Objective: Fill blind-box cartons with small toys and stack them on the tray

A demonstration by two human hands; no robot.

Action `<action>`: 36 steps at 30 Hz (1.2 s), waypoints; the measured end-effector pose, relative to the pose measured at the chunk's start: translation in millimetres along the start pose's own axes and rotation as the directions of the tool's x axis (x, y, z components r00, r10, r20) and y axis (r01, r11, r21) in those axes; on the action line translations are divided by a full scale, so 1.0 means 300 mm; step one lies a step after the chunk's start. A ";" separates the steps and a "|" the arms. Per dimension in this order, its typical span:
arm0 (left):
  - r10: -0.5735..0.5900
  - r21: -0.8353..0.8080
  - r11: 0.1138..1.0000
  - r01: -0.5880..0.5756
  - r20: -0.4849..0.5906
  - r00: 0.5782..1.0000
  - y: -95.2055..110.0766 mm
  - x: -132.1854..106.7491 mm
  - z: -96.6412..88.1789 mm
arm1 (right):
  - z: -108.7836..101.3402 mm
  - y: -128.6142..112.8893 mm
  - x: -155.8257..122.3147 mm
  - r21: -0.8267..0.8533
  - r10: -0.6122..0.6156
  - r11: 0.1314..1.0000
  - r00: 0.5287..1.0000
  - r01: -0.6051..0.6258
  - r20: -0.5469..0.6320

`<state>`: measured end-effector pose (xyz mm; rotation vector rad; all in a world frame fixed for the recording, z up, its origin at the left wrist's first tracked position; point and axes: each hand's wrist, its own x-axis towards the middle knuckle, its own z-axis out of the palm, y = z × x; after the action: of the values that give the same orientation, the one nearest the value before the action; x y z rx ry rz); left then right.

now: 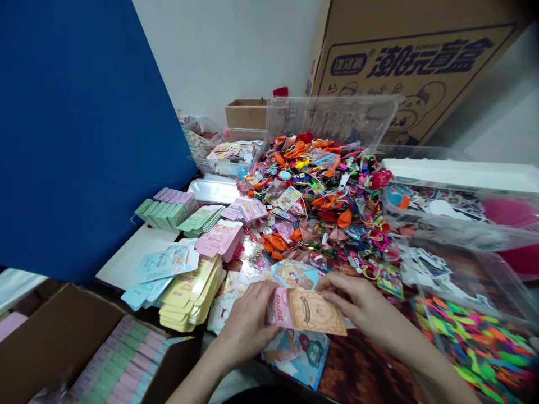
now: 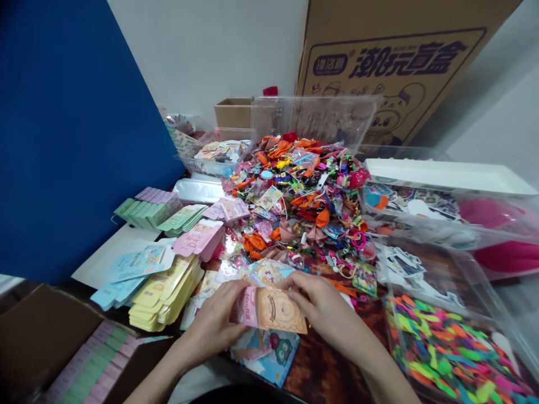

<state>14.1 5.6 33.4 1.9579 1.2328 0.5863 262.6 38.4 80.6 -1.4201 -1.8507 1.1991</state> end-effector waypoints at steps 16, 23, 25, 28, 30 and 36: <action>-0.137 -0.282 0.954 0.099 -0.118 0.983 -0.035 0.042 0.061 | 0.088 0.062 0.412 -0.109 0.090 0.981 0.877 -0.160 -0.472; -0.186 -0.370 0.922 0.118 -0.152 0.971 -0.061 0.033 0.052 | 0.041 0.120 0.483 -0.030 0.076 0.994 0.835 -0.109 -0.546; -0.205 -0.408 0.904 0.124 -0.160 0.966 -0.066 0.028 0.034 | -0.009 0.145 0.438 0.060 0.102 0.995 0.840 -0.083 -0.532; -0.219 -0.456 0.880 0.132 -0.144 0.965 -0.059 0.031 0.014 | -0.056 0.173 0.375 0.197 0.157 0.978 0.862 -0.068 -0.482; -0.220 -0.464 0.876 0.133 -0.139 0.966 -0.047 0.037 0.007 | -0.055 0.176 0.350 0.261 0.185 0.963 0.876 -0.070 -0.446; -0.215 -0.460 0.877 0.139 -0.116 0.970 -0.026 0.035 0.006 | -0.001 0.147 0.351 0.322 0.212 0.941 0.928 -0.109 -0.306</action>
<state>15.4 16.5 26.1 1.4152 1.2289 0.8649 250.5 140.2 30.3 -1.5140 -1.2801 1.1692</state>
